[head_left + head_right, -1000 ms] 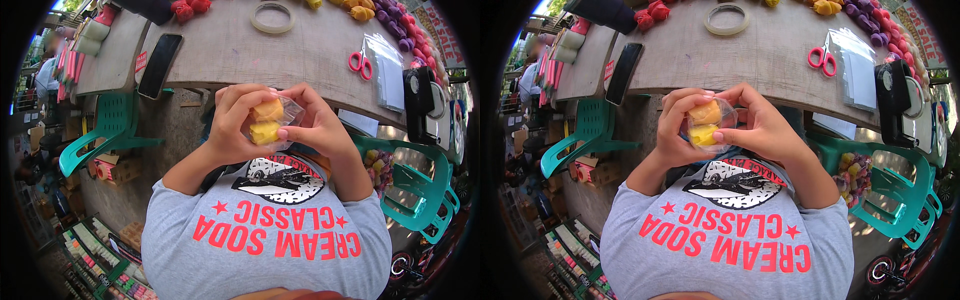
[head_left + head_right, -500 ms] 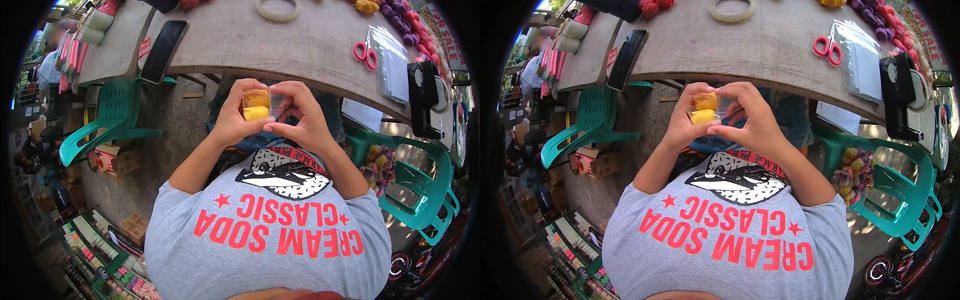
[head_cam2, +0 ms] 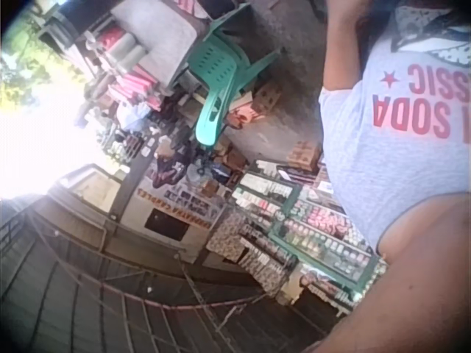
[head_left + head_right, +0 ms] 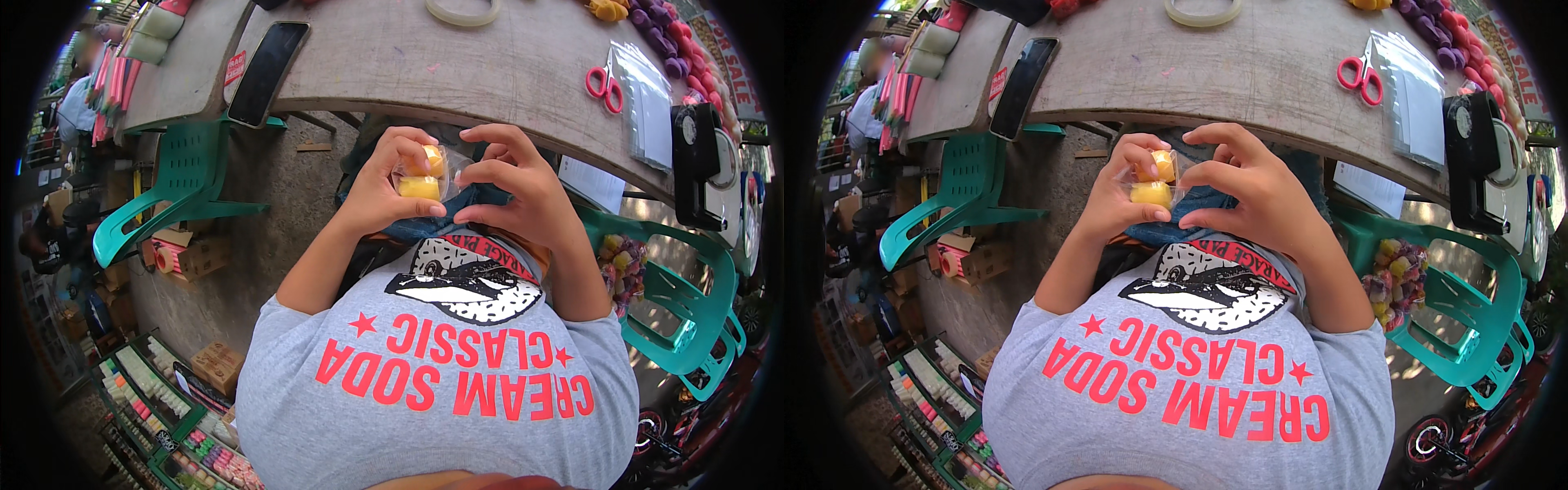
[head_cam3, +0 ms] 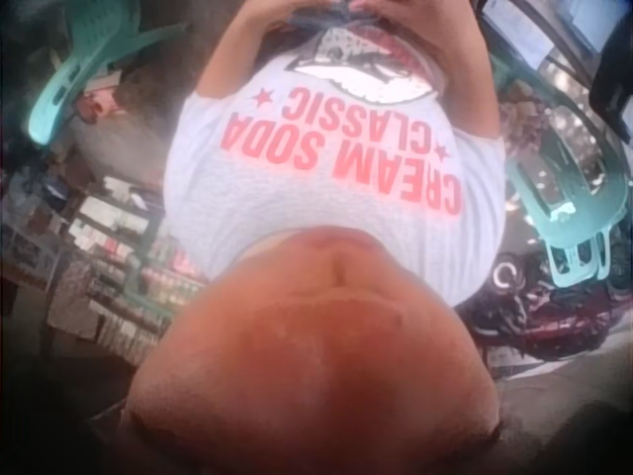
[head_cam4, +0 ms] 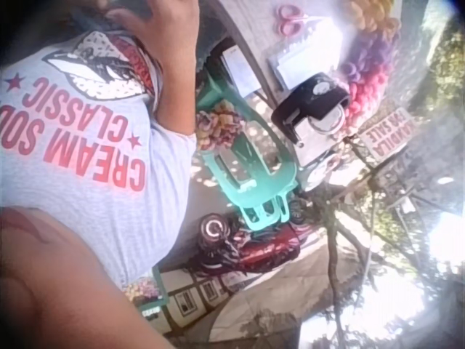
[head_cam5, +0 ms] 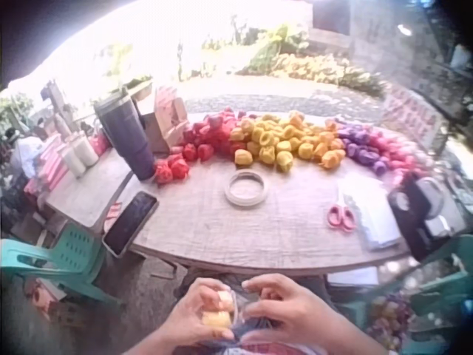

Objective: The person places colorful fabric-wrapped items into small clear plastic bags at a table. They fold the bag edges and seal them with clear tape. The person repeats this process for several items, arranging them on the table.

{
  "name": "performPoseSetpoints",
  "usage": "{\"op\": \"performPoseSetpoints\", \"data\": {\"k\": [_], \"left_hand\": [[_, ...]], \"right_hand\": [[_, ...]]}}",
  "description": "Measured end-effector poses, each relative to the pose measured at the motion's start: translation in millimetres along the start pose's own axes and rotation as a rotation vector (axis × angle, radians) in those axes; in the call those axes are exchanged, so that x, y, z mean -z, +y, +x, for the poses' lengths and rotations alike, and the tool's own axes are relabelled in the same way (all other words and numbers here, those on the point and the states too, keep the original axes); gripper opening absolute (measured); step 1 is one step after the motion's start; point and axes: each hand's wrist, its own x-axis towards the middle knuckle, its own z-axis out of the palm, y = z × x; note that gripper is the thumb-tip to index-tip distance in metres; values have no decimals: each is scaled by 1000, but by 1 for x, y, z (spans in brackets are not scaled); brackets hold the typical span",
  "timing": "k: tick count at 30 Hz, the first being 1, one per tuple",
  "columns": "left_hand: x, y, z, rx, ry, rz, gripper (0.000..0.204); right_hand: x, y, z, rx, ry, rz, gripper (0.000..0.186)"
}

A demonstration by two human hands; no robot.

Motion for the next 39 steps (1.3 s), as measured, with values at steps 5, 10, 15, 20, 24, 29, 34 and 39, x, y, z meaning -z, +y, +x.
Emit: {"op": "performPoseSetpoints", "data": {"k": [5,10,15,20,24,29,34,39], "left_hand": [[-5,-1,-2,26,17,-91,36],[-8,-1,-7,-54,100,101,23],[-19,-6,-10,-106,205,149,13],[-31,-7,-9,-127,291,65,9],[-33,-8,3,-83,322,-33,8],[-37,5,29,13,210,-301,8],[-81,10,67,115,-38,-483,7],[-156,17,103,203,-251,-456,10]], "right_hand": [[-2,9,1,22,-77,170,21],[-16,18,-4,-100,-44,317,19],[-30,14,-3,-409,24,439,22],[-50,25,0,-591,108,771,27],[-48,31,5,-694,160,1160,28],[11,20,-24,-615,358,612,22],[139,-27,-87,-155,1008,-298,23],[259,33,-158,-474,1169,-450,45]]}}
